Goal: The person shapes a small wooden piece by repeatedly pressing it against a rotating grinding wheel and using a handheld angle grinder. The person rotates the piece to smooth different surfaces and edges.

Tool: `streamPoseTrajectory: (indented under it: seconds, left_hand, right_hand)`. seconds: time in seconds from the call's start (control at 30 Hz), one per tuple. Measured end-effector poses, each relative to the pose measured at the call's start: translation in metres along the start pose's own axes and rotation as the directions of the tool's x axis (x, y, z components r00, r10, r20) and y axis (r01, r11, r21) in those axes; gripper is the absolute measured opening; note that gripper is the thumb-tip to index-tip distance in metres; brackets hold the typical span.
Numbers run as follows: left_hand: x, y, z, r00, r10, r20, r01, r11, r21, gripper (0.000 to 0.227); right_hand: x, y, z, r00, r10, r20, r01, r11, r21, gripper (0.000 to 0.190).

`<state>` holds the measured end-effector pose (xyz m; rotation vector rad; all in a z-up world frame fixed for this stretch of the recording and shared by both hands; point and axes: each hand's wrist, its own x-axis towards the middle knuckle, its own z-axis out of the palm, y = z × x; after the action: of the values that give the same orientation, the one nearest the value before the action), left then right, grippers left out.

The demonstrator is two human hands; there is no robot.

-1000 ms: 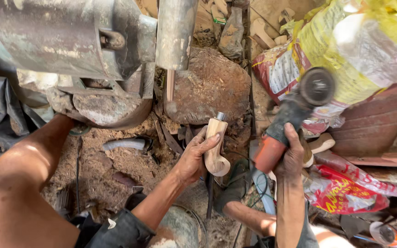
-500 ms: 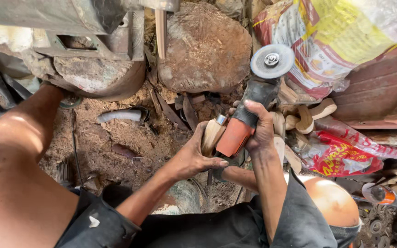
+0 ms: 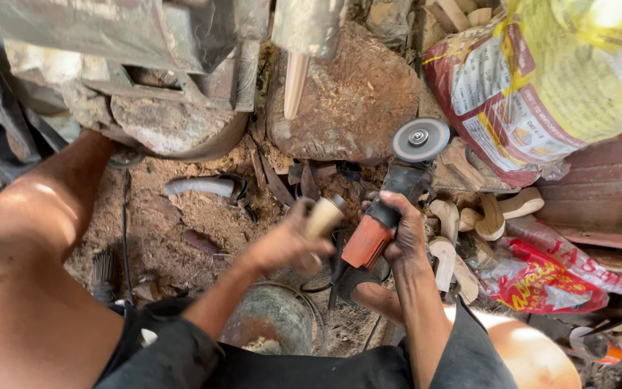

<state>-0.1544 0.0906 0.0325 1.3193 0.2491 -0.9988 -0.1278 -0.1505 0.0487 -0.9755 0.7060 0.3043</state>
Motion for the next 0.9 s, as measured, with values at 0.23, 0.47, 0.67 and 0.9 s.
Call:
streamPoseTrajectory:
  seconds: [0.23, 0.47, 0.67, 0.9]
  left_hand:
    - [0.071, 0.013, -0.121, 0.957, 0.201, -0.208, -0.134, 0.946, 0.296, 0.079]
    - [0.092, 0.006, -0.143, 0.945, 0.265, -0.192, -0.194, 0.926, 0.322, 0.067]
    - [0.101, 0.018, -0.135, 0.939, 0.262, -0.223, -0.157, 0.903, 0.399, 0.058]
    - [0.109, 0.022, -0.142, 0.942, 0.262, -0.208, -0.170, 0.911, 0.377, 0.075]
  right_hand:
    - [-0.015, 0.014, 0.004, 0.981, -0.179, 0.069, 0.190, 0.851, -0.490, 0.056]
    - [0.006, 0.036, 0.017, 0.986, -0.120, 0.118, 0.168, 0.722, -0.671, 0.057]
    - [0.014, 0.037, 0.021, 0.975, -0.101, 0.196, 0.215, 0.627, -0.749, 0.063]
    - [0.019, 0.036, 0.032, 0.950, -0.140, 0.278, 0.310, 0.516, -0.798, 0.067]
